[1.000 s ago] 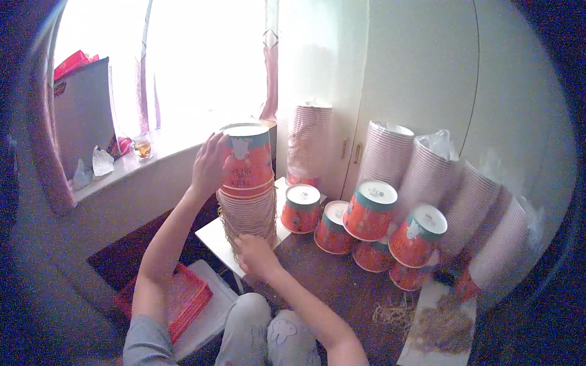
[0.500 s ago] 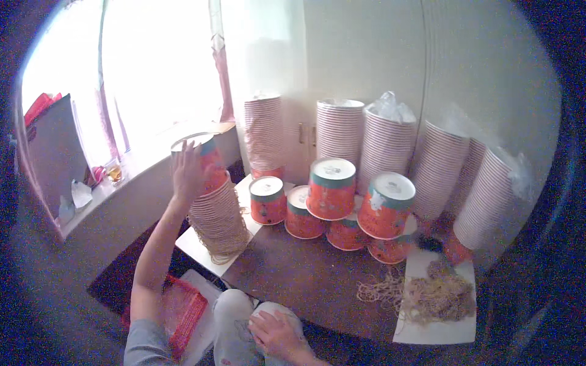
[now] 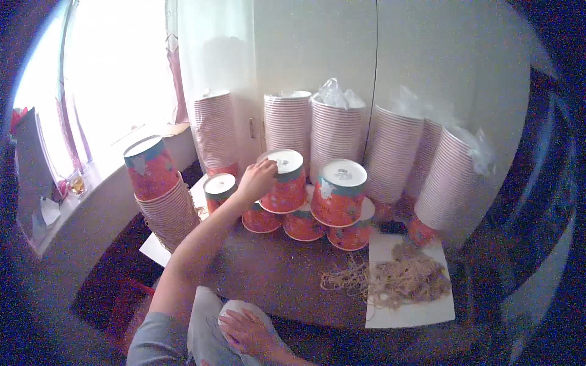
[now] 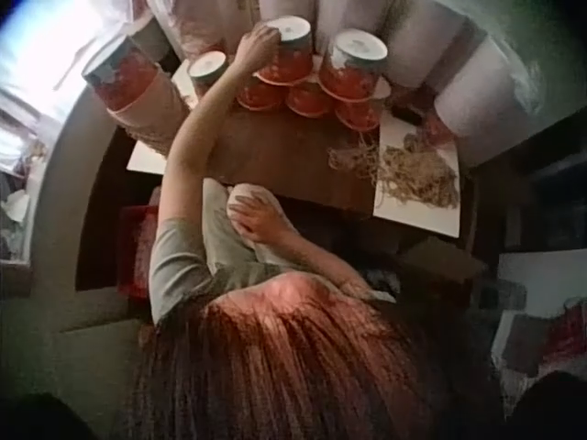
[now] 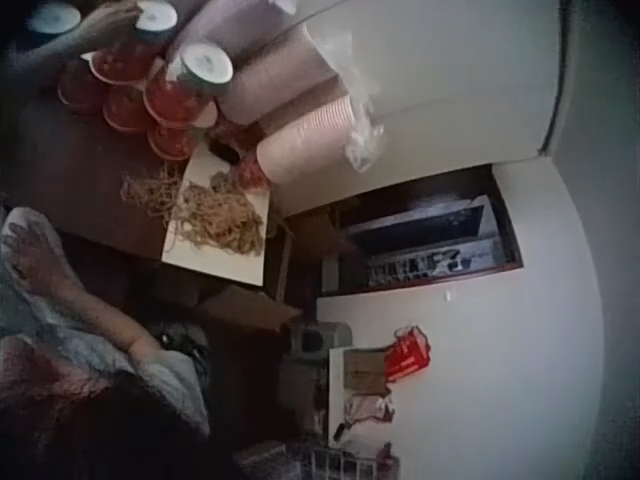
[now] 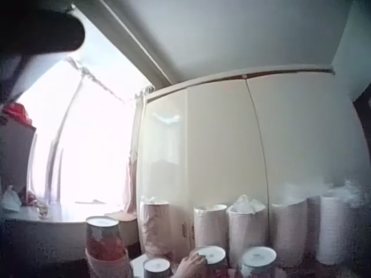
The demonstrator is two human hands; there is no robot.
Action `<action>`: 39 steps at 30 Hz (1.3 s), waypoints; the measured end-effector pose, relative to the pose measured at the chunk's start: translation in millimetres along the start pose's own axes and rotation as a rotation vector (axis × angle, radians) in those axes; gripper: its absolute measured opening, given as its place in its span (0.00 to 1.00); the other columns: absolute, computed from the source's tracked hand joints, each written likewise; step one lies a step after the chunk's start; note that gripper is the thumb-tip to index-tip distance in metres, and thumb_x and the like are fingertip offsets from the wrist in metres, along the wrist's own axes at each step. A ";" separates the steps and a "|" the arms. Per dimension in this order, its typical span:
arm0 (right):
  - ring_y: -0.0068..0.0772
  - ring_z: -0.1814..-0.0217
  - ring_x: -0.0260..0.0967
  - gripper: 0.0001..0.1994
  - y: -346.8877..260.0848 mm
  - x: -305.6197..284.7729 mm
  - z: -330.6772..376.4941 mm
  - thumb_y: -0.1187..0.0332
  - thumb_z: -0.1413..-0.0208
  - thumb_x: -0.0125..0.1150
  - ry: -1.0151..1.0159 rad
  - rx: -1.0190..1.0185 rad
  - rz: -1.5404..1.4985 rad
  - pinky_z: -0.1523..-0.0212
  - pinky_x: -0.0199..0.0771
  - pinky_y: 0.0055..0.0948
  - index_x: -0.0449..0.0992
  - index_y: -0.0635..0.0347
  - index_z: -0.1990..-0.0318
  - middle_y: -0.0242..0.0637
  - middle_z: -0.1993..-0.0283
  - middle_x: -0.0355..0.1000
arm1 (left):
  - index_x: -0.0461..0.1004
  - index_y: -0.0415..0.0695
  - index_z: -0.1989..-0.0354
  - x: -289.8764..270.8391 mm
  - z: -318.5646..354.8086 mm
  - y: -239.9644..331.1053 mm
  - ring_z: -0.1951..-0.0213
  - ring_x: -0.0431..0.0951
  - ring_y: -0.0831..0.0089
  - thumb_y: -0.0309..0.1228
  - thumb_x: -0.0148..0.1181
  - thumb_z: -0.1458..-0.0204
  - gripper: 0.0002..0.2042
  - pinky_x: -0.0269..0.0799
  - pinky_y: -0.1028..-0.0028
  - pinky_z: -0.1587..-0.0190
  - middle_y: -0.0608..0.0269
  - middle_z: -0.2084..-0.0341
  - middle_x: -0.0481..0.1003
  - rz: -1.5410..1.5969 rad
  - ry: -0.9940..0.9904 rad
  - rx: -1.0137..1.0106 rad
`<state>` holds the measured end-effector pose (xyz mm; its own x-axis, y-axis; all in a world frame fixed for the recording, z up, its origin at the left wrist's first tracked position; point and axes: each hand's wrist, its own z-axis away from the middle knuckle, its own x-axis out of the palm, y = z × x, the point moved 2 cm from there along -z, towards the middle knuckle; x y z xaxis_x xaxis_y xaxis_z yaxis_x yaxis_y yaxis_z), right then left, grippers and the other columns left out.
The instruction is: Attaching elastic strings to paper buckets for packaging.
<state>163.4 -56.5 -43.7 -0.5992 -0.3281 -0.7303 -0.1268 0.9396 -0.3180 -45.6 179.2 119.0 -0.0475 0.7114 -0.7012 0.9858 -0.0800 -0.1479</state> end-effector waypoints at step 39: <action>0.42 0.38 0.42 0.46 76.9 -70.4 10.3 0.69 0.65 0.67 0.852 0.598 -0.218 0.41 0.45 0.40 0.36 0.60 0.44 0.47 0.42 0.41 | 0.70 0.39 0.61 16.3 196.0 86.9 0.66 0.73 0.73 0.31 0.51 0.51 0.12 0.69 0.74 0.64 0.60 0.68 0.73 2.007 -0.638 -1.171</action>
<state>204.0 37.8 -22.9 -0.9955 -0.0890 -0.0313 -0.0276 0.5922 -0.8053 7.7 47.0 -42.0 0.8712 0.0707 0.4858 -0.4822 0.3087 0.8199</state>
